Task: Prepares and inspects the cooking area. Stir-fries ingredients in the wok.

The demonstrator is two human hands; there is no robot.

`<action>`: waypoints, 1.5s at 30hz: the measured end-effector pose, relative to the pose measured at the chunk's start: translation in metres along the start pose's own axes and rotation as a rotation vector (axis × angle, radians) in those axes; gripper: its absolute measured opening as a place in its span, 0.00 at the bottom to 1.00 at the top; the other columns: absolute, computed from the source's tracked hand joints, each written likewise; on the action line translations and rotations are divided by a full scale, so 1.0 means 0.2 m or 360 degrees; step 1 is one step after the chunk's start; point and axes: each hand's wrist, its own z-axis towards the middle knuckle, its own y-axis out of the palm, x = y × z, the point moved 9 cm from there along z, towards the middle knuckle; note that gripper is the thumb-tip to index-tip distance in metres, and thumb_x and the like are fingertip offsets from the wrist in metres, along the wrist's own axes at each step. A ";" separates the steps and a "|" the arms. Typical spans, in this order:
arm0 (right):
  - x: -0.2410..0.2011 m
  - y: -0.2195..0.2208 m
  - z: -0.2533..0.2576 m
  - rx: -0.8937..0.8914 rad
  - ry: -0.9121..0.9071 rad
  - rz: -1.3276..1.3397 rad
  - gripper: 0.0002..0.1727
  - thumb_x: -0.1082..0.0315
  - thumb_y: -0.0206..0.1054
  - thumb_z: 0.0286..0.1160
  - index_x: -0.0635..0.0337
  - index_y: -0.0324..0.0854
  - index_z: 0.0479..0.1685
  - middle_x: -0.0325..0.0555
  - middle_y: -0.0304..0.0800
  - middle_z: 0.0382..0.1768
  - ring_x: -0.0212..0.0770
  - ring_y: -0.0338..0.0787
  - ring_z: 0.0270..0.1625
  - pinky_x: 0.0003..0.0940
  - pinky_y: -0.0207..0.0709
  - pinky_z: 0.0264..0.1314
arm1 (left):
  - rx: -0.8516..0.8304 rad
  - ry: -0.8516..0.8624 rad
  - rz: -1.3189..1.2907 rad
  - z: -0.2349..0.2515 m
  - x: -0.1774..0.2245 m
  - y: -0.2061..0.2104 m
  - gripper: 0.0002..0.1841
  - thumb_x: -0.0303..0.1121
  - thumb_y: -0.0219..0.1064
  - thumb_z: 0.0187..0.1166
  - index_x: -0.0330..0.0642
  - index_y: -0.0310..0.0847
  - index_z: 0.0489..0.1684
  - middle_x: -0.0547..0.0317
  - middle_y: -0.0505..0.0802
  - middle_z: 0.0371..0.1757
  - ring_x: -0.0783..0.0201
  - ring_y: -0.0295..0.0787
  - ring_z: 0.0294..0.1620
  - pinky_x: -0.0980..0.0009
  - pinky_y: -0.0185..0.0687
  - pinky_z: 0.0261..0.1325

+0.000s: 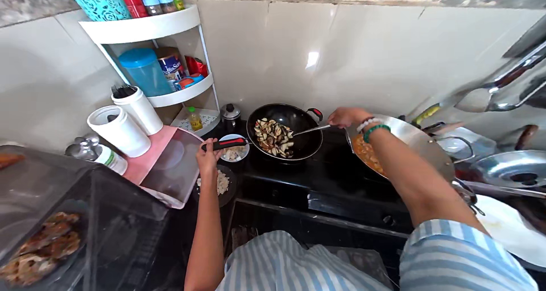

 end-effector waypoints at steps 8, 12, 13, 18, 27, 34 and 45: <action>-0.70 -0.35 -0.40 0.0659 -0.0170 -0.0722 0.06 0.73 0.70 0.73 0.68 0.91 0.41 0.74 0.91 0.43 0.79 0.86 0.56 0.86 0.58 0.70 | -0.0014 -0.0006 0.0102 -0.01 0.01 0.00 0.19 0.38 0.54 0.94 0.31 0.73 0.71 0.40 0.88 0.62 0.56 0.93 0.45 0.60 0.92 0.47; -1.01 -0.42 -0.60 0.0777 -0.0221 -0.1033 0.08 0.76 0.65 0.76 0.73 0.85 0.33 0.70 0.88 0.36 0.72 0.87 0.50 0.73 0.64 0.68 | -0.0050 -0.0026 0.0164 -0.01 0.01 0.00 0.21 0.39 0.56 0.93 0.35 0.69 0.75 0.41 0.87 0.65 0.54 0.93 0.47 0.56 0.92 0.47; -1.01 -0.43 -0.62 0.0775 -0.0221 -0.1060 0.07 0.77 0.66 0.75 0.74 0.85 0.33 0.71 0.88 0.36 0.73 0.87 0.49 0.74 0.64 0.68 | -0.0069 -0.0029 0.0166 -0.02 -0.01 -0.01 0.20 0.39 0.56 0.93 0.36 0.68 0.76 0.43 0.87 0.65 0.55 0.93 0.47 0.57 0.92 0.48; -0.76 -0.49 -0.55 0.0607 -0.0008 -0.1040 0.08 0.75 0.73 0.70 0.77 0.86 0.35 0.76 0.88 0.41 0.79 0.85 0.55 0.82 0.61 0.68 | -0.0077 -0.0059 0.0150 -0.01 0.01 -0.01 0.20 0.37 0.56 0.93 0.33 0.69 0.74 0.42 0.88 0.64 0.57 0.94 0.46 0.61 0.92 0.50; -0.03 0.14 -0.12 -0.0048 -0.0003 0.0087 0.15 0.65 0.60 0.90 0.66 0.87 0.61 0.61 0.89 0.40 0.52 0.83 0.36 0.55 0.78 0.47 | -0.0107 -0.0102 0.0141 0.01 -0.02 -0.02 0.19 0.36 0.54 0.94 0.34 0.70 0.74 0.43 0.90 0.62 0.59 0.94 0.44 0.63 0.92 0.49; -0.29 -0.11 -0.31 0.0468 -0.0152 -0.0302 0.14 0.64 0.63 0.87 0.54 0.92 0.58 0.69 0.92 0.56 0.78 0.86 0.63 0.90 0.60 0.65 | -0.0136 -0.0031 0.0206 -0.01 0.01 -0.02 0.20 0.39 0.55 0.93 0.36 0.70 0.75 0.45 0.89 0.64 0.60 0.94 0.47 0.63 0.91 0.52; -1.25 -0.38 -0.76 0.0812 -0.0270 -0.1222 0.10 0.78 0.60 0.79 0.74 0.82 0.30 0.69 0.86 0.31 0.70 0.87 0.45 0.70 0.64 0.66 | -0.0140 -0.0031 0.0223 -0.03 0.02 -0.02 0.21 0.42 0.57 0.92 0.37 0.71 0.74 0.45 0.88 0.64 0.60 0.93 0.46 0.64 0.91 0.51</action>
